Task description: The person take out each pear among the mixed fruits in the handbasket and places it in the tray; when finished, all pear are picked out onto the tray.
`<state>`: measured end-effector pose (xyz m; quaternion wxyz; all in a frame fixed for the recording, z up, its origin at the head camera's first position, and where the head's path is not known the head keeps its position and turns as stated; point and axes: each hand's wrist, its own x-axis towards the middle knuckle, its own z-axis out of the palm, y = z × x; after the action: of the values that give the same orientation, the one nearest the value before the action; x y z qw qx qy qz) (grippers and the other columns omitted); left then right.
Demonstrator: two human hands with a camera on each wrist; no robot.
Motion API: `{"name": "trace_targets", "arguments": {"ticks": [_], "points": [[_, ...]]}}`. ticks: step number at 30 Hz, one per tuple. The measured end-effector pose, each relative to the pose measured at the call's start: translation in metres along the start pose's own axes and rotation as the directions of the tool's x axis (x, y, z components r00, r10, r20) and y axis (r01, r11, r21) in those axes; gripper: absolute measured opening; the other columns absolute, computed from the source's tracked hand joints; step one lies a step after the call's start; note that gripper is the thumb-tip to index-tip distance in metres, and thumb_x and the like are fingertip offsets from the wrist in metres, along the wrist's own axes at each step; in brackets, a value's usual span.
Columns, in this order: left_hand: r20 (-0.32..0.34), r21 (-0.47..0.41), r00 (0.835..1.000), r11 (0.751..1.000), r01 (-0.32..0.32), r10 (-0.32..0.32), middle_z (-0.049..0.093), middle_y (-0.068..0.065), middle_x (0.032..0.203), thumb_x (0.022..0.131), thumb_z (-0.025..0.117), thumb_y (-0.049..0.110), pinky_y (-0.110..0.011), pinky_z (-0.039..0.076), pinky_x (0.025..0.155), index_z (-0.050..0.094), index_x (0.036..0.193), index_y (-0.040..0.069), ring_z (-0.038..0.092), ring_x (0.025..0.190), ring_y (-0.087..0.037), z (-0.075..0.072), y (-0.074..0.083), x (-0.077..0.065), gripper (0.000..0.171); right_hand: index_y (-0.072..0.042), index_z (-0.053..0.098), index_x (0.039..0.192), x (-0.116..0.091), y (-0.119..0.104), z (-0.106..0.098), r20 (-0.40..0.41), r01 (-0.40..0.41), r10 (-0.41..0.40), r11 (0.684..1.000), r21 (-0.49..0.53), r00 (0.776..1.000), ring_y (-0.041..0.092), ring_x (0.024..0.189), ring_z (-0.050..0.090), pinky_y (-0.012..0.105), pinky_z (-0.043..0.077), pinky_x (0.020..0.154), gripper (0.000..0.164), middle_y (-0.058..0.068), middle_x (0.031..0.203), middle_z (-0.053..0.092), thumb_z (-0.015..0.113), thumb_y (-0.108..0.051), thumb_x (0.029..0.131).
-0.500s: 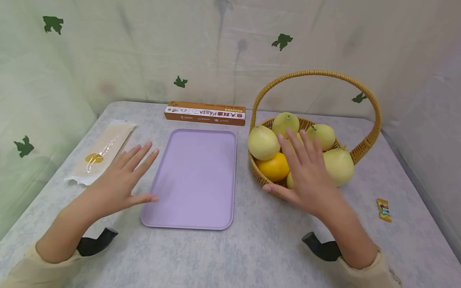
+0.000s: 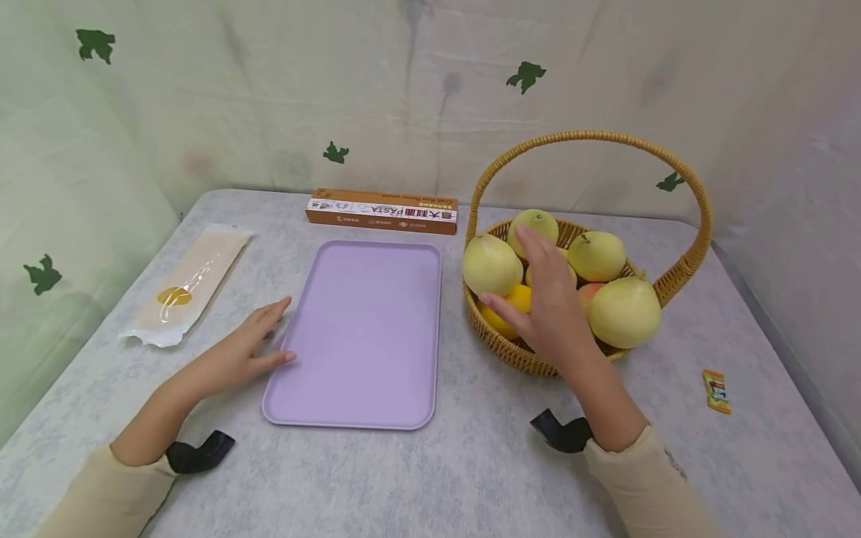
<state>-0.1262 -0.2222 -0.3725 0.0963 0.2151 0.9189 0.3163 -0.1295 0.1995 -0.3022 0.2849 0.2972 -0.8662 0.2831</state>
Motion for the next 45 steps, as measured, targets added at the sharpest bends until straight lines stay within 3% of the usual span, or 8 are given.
{"name": "trace_targets", "arguments": {"ticks": [5, 11, 15, 20, 28, 35, 40, 45], "points": [[0.001, -0.207, 1.0, 0.978, 0.028, -0.028, 0.028, -0.025, 0.135, 0.088, 0.059, 0.023, -0.048, 0.03, 0.098, 0.01, 0.143, -0.001, 0.034, 0.12, -0.041, 0.002, -0.012, 0.0, 0.078, -0.001, 0.021, 0.14, -0.001, 0.016, 0.015, 0.008, -0.054, 0.054, 0.997, 0.048, 0.999, 0.033, 0.128, 0.021, 0.046, 0.019, 0.104, 0.082, 0.021, 0.14, 0.024, 0.05, -0.052, 0.083], [-0.02, -0.404, 1.0, 0.915, -0.009, 0.001, 0.032, -0.025, 0.132, 0.087, 0.058, 0.006, -0.032, 0.031, 0.099, 0.014, 0.14, -0.008, 0.033, 0.122, -0.036, 0.008, -0.022, 0.003, 0.07, 0.0, 0.02, 0.14, -0.001, 0.025, 0.026, 0.031, -0.051, 0.049, 0.997, 0.061, 0.998, 0.033, 0.127, 0.022, 0.046, 0.019, 0.104, 0.084, 0.021, 0.14, 0.024, 0.054, -0.049, 0.081], [-0.022, -0.479, 1.0, 0.878, 0.0, -0.012, 0.034, -0.028, 0.13, 0.087, 0.056, 0.002, -0.021, 0.036, 0.094, 0.019, 0.138, -0.009, 0.037, 0.118, -0.037, 0.011, -0.024, 0.004, 0.065, -0.006, 0.017, 0.142, 0.001, 0.025, 0.028, 0.09, -0.117, 0.11, 0.99, 0.079, 0.99, 0.03, 0.129, 0.02, 0.047, 0.019, 0.103, 0.086, 0.017, 0.142, 0.021, 0.064, -0.042, 0.079], [-0.013, -0.517, 0.998, 0.855, 0.041, -0.055, 0.037, -0.028, 0.128, 0.087, 0.055, 0.0, -0.013, 0.038, 0.087, 0.022, 0.139, -0.007, 0.04, 0.115, -0.036, 0.012, -0.022, 0.003, 0.062, -0.011, 0.015, 0.143, 0.003, 0.024, 0.03, 0.155, -0.231, 0.212, 0.966, 0.117, 0.965, 0.028, 0.129, 0.019, 0.05, 0.022, 0.101, 0.088, 0.013, 0.144, 0.019, 0.071, -0.028, 0.077], [-0.002, -0.553, 0.997, 0.831, 0.06, -0.073, 0.036, -0.026, 0.126, 0.087, 0.056, 0.001, -0.013, 0.039, 0.086, 0.024, 0.139, -0.006, 0.04, 0.115, -0.035, 0.01, -0.021, 0.002, 0.061, -0.01, 0.02, 0.143, 0.01, 0.025, 0.033, 0.222, -0.394, 0.354, 0.903, 0.17, 0.908, 0.03, 0.126, 0.027, 0.052, 0.029, 0.097, 0.084, 0.011, 0.143, 0.023, 0.069, -0.033, 0.079], [0.002, -0.556, 0.998, 0.829, 0.054, -0.064, 0.035, -0.025, 0.128, 0.087, 0.056, 0.001, -0.013, 0.039, 0.086, 0.025, 0.138, -0.006, 0.04, 0.115, -0.033, 0.01, -0.023, 0.002, 0.061, -0.011, 0.029, 0.139, 0.013, 0.03, 0.035, 0.254, -0.428, 0.381, 0.889, 0.166, 0.889, 0.031, 0.108, 0.043, 0.05, 0.042, 0.082, 0.075, 0.011, 0.137, 0.035, 0.067, -0.036, 0.079], [0.007, -0.551, 0.997, 0.832, 0.065, -0.074, 0.034, -0.023, 0.129, 0.087, 0.057, 0.002, -0.013, 0.039, 0.086, 0.025, 0.139, -0.004, 0.039, 0.116, -0.034, 0.01, -0.022, 0.001, 0.061, -0.014, 0.033, 0.138, 0.015, 0.03, 0.034, 0.259, -0.474, 0.425, 0.864, 0.172, 0.867, 0.03, 0.104, 0.045, 0.049, 0.044, 0.078, 0.075, 0.01, 0.134, 0.039, 0.069, -0.039, 0.077], [0.015, -0.555, 0.996, 0.828, 0.079, -0.085, 0.034, -0.022, 0.129, 0.087, 0.057, 0.002, -0.014, 0.04, 0.086, 0.025, 0.139, -0.003, 0.039, 0.117, -0.033, 0.01, -0.023, 0.002, 0.062, -0.012, 0.039, 0.134, 0.015, 0.029, 0.034, 0.212, -0.487, 0.447, 0.848, 0.208, 0.869, 0.027, 0.103, 0.045, 0.045, 0.045, 0.076, 0.074, 0.009, 0.131, 0.041, 0.074, -0.035, 0.073]]}}
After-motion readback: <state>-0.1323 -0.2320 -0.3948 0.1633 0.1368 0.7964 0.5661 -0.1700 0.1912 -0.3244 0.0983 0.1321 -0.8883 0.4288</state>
